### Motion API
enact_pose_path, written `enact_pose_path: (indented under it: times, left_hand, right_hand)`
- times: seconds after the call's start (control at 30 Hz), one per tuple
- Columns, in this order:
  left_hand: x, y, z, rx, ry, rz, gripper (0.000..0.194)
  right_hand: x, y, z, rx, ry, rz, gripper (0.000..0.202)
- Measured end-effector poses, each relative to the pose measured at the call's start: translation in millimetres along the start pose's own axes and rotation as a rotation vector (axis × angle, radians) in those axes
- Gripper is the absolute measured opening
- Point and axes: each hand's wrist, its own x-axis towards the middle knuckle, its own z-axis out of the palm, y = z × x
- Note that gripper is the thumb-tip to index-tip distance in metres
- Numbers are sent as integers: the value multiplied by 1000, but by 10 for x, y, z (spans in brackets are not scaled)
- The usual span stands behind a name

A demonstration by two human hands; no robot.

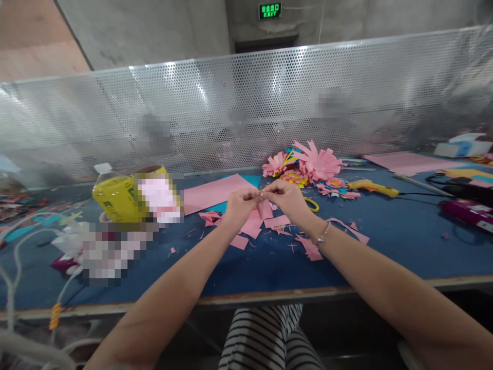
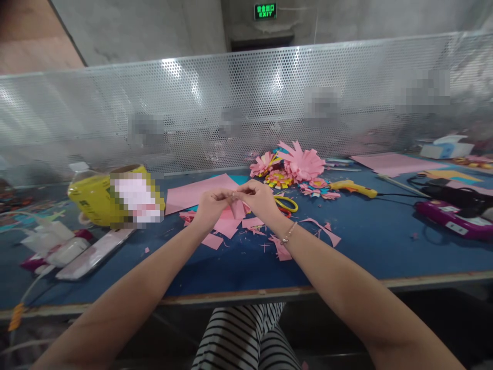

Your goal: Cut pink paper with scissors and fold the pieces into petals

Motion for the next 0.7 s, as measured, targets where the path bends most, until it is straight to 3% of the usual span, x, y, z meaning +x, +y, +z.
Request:
enact_pose_path:
  times: [0.33, 0.5, 0.7]
  left_hand:
    - [31, 26, 21, 14, 14, -33, 16]
    - [46, -18, -32, 46, 42, 12, 16]
    - [70, 3, -102, 140, 103, 182, 8]
  right_hand:
    - [5, 131, 65, 347, 15, 149, 16]
    - [72, 164, -10, 413, 135, 147, 15]
    - [71, 328, 29, 276, -40, 303, 21]
